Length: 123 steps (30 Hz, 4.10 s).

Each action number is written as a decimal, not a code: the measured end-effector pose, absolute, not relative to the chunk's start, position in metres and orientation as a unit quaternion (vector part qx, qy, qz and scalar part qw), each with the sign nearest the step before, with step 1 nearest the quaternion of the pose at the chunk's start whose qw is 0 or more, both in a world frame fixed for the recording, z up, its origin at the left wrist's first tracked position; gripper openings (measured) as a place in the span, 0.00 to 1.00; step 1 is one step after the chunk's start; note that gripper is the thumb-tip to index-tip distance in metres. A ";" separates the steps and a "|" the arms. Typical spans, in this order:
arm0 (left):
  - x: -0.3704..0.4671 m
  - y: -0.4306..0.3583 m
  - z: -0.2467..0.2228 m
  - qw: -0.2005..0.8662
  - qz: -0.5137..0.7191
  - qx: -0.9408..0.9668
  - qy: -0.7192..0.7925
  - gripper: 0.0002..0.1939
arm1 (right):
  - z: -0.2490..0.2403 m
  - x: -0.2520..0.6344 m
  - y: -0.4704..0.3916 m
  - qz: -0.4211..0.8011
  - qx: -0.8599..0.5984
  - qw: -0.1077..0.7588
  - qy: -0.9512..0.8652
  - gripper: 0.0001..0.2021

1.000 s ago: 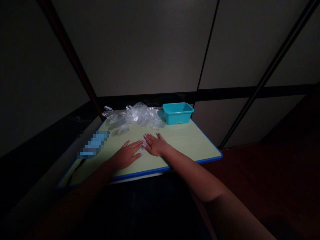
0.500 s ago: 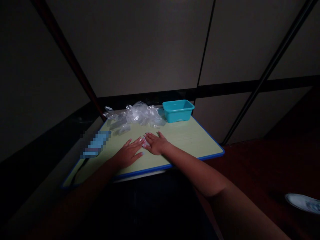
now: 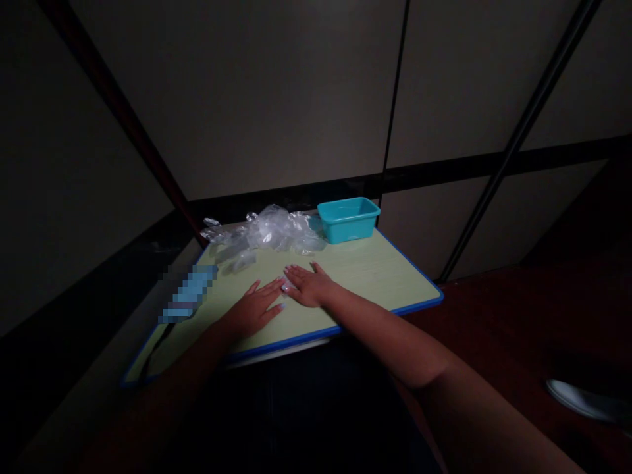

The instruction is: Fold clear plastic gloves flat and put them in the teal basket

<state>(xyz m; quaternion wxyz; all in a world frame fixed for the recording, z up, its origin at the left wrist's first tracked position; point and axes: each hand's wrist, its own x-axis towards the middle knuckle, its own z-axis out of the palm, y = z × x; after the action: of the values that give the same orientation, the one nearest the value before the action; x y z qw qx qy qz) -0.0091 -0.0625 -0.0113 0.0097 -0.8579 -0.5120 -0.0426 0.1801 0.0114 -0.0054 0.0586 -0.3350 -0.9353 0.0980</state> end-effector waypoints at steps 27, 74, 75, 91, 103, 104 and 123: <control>-0.011 -0.061 -0.013 -0.009 -0.032 -0.856 -0.516 0.27 | -0.001 0.186 0.018 0.100 -0.364 0.009 -0.926 0.31; -0.009 -0.064 -0.007 -0.024 -0.007 -0.856 -0.516 0.22 | 0.002 0.177 0.013 0.153 -0.292 0.069 -0.942 0.28; -0.010 -0.063 -0.008 -0.025 -0.010 -0.857 -0.515 0.22 | 0.002 0.177 0.014 0.156 -0.293 0.069 -0.941 0.28; -0.017 -0.065 -0.013 0.038 -0.098 -0.853 -0.510 0.20 | -0.004 0.175 0.015 0.115 -0.282 0.042 -0.952 0.27; -0.015 -0.065 -0.012 0.023 -0.127 -0.853 -0.505 0.21 | -0.005 0.177 0.016 0.140 -0.281 0.060 -0.948 0.33; -0.015 -0.066 -0.012 0.027 -0.116 -0.852 -0.510 0.22 | -0.003 0.179 0.017 0.151 -0.280 0.063 -0.946 0.34; -0.011 -0.065 -0.012 0.016 -0.096 -0.847 -0.522 0.25 | 0.004 0.190 0.014 0.111 -0.299 0.038 -0.947 0.40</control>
<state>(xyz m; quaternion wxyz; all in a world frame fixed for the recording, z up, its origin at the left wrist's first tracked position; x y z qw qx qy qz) -0.0109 -0.0646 -0.0120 0.0162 -0.8472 -0.5222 -0.0964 0.1899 0.0142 0.0045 0.0382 -0.2988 -0.9470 0.1114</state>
